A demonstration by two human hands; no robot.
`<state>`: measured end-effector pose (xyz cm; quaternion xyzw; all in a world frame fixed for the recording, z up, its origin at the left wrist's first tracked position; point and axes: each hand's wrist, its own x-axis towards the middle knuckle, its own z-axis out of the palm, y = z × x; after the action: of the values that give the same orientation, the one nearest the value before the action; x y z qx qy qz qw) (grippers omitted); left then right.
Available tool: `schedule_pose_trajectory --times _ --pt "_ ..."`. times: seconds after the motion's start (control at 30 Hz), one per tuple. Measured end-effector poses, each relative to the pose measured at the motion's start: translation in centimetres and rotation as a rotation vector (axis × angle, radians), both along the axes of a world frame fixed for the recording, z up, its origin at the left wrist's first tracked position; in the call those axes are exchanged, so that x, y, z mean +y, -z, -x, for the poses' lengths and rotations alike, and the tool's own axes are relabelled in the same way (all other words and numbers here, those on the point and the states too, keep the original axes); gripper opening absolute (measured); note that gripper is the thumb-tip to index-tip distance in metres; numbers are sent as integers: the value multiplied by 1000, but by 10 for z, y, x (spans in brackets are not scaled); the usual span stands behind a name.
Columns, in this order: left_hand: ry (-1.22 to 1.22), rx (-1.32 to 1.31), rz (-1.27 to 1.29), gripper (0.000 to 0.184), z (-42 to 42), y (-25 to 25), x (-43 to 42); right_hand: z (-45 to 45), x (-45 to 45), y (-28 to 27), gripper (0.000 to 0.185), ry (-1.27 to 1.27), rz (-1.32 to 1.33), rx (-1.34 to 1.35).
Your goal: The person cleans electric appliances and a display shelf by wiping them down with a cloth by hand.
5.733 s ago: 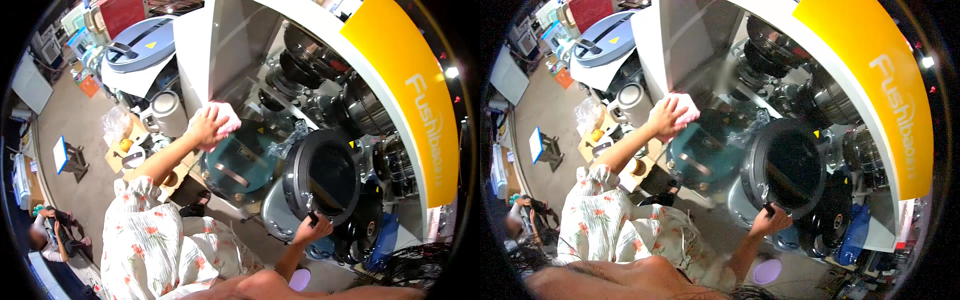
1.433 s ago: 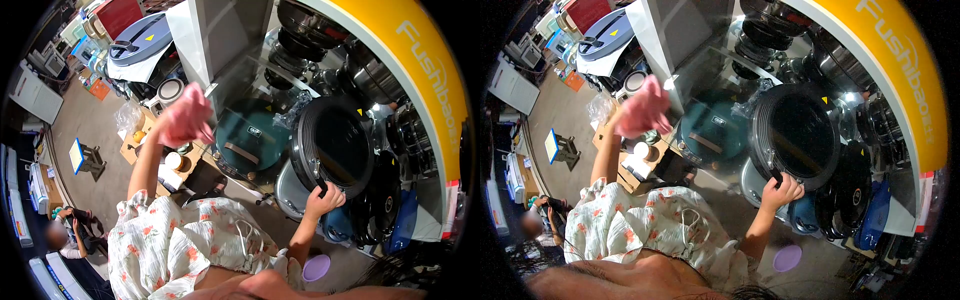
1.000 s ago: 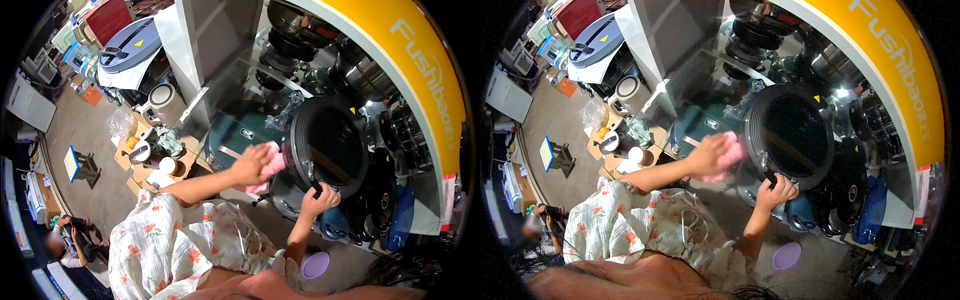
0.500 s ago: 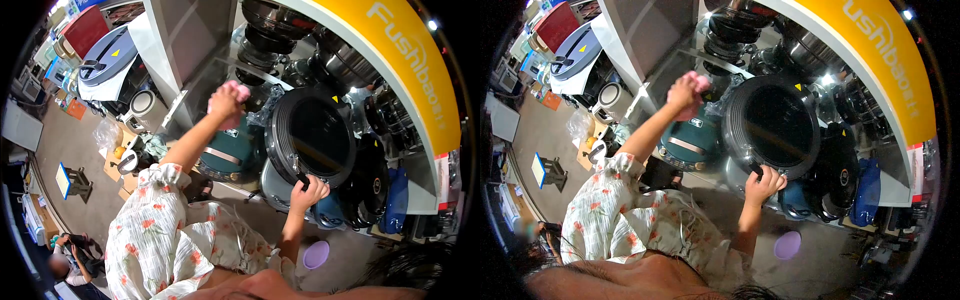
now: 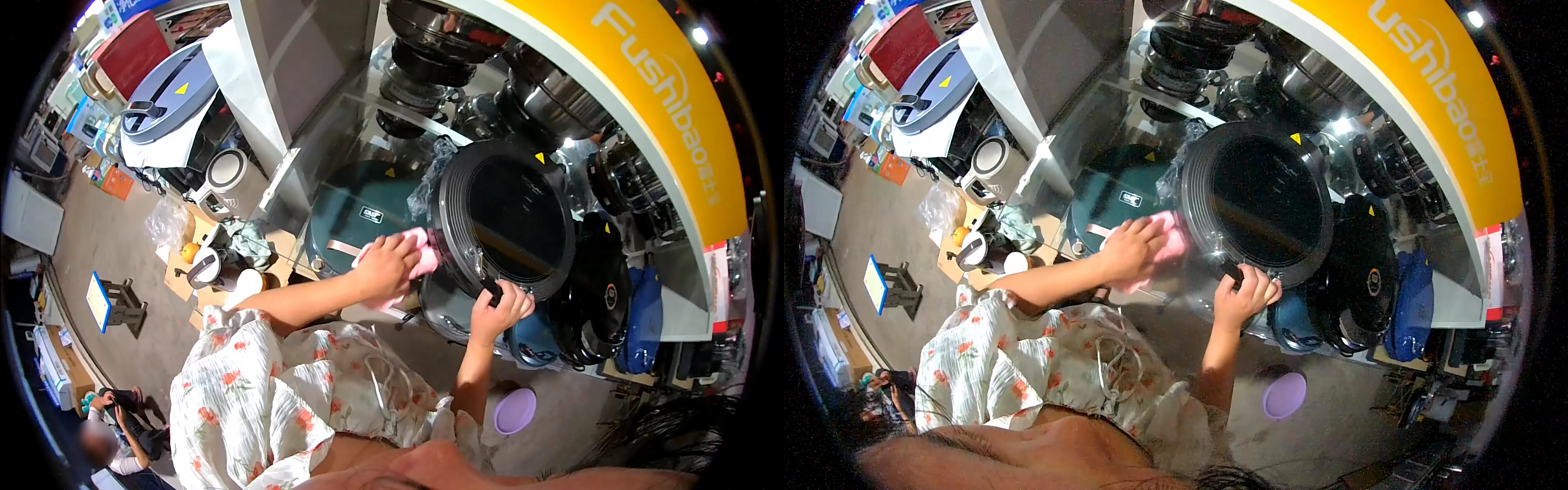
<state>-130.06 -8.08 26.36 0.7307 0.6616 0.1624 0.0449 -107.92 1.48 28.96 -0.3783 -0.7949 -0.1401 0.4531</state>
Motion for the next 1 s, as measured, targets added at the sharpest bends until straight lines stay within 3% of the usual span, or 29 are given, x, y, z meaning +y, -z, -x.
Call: schedule_pose_trajectory --times 0.07,0.1,0.17,0.2,0.23,0.27,0.37,0.5,0.53,0.57,0.67,0.73,0.8,0.83,0.87,0.93,0.97,1.0 --pt "-153 50 136 65 6 -6 29 -2 -2 -2 11 3 6 -14" --pt "-212 113 -62 57 19 18 46 -2 -3 -4 10 9 8 -24" --pt "-365 237 -146 53 52 39 77 -1 -1 -4 10 16 6 -29" --pt "-473 279 -64 50 70 46 93 -2 -2 -4 12 5 28 -18" --pt "-517 208 -82 45 86 39 97 -1 -3 -5 13 11 35 -20" --pt "-498 96 -43 42 95 20 93 -1 -3 -5 14 17 41 -23" --pt "-398 102 -95 45 88 30 74 0 -5 -6 15 13 60 -10" --pt "-212 36 5 59 -4 8 7 -1 -6 -6 16 14 79 -7" --pt "-120 18 -135 58 -27 24 -4 0 -6 -7 16 5 83 -4" --pt "-44 -100 -109 56 -52 18 -14 0 -7 -8 17 5 85 -2" --pt "105 124 -193 59 -95 29 -29 0 -6 -7 17 -18 76 8" --pt "154 -49 -200 54 -82 29 -27 -1 -5 -6 17 -7 66 -15" --pt "108 -120 -126 46 -53 23 -31 -2 -5 -6 17 -7 67 -18" --pt "-27 -162 -110 38 -36 18 -36 -3 -5 -5 18 0 74 -29" --pt "-70 -137 -124 33 0 38 -39 -2 -4 -6 18 -6 71 -24" --pt "-278 -65 -242 29 64 27 -53 -2 -7 -7 18 -6 78 -14" --pt "-572 -382 -68 30 87 12 -59 -3 -7 -5 18 -5 88 -8" --pt "-621 -124 -149 31 108 21 -63 -2 -7 -5 18 -6 98 -5"
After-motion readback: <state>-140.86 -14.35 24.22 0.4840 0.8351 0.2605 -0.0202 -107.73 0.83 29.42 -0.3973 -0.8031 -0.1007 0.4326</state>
